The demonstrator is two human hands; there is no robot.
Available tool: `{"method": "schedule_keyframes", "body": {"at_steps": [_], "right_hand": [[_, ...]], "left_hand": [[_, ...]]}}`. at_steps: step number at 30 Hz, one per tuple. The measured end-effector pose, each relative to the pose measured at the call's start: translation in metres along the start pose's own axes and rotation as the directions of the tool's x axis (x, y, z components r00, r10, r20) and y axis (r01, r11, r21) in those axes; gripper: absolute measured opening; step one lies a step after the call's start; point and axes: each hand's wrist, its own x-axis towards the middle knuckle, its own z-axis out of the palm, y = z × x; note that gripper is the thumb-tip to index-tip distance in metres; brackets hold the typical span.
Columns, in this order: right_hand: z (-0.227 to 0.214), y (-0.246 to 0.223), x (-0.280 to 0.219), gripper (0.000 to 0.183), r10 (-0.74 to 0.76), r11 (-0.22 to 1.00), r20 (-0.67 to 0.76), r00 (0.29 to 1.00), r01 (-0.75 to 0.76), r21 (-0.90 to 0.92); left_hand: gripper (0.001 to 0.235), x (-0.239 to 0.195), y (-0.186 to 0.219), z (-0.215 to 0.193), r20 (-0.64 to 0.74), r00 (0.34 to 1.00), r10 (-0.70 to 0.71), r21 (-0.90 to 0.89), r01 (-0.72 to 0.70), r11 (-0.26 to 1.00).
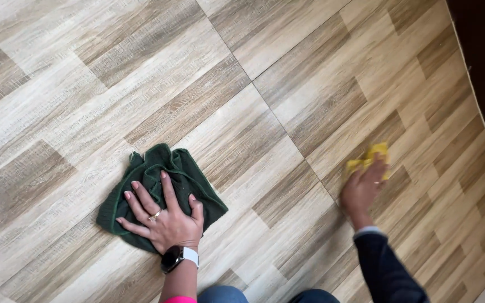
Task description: Wiping a tiled floor using two different colored cleaning cloths.
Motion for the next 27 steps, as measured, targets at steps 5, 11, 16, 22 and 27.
{"method": "schedule_keyframes", "body": {"at_steps": [5, 11, 16, 22, 27], "right_hand": [[0.041, -0.090, 0.028, 0.065, 0.005, 0.999, -0.141, 0.990, 0.000, 0.035], [0.004, -0.203, -0.141, 0.065, -0.772, 0.570, 0.321, 0.548, 0.821, -0.031], [0.003, -0.073, -0.025, 0.076, -0.592, 0.797, 0.287, 0.753, 0.600, 0.069], [0.007, -0.224, 0.052, 0.072, -0.080, 0.992, 0.006, 0.997, 0.079, 0.102], [0.043, -0.347, -0.045, 0.069, -0.673, 0.731, 0.101, 0.733, 0.680, -0.065]], "left_hand": [[0.062, -0.004, -0.002, 0.000, 0.007, 1.000, -0.015, 0.026, 0.015, 1.000], [0.066, -0.006, -0.003, -0.003, 0.041, 0.999, -0.034, 0.019, 0.033, 0.999], [0.062, -0.007, -0.005, -0.001, 0.026, 0.999, -0.026, 0.026, 0.025, 0.999], [0.064, -0.004, -0.005, 0.002, 0.006, 1.000, -0.025, 0.034, 0.024, 0.999], [0.065, -0.003, -0.004, 0.005, 0.006, 1.000, -0.011, 0.035, 0.011, 0.999]]}}
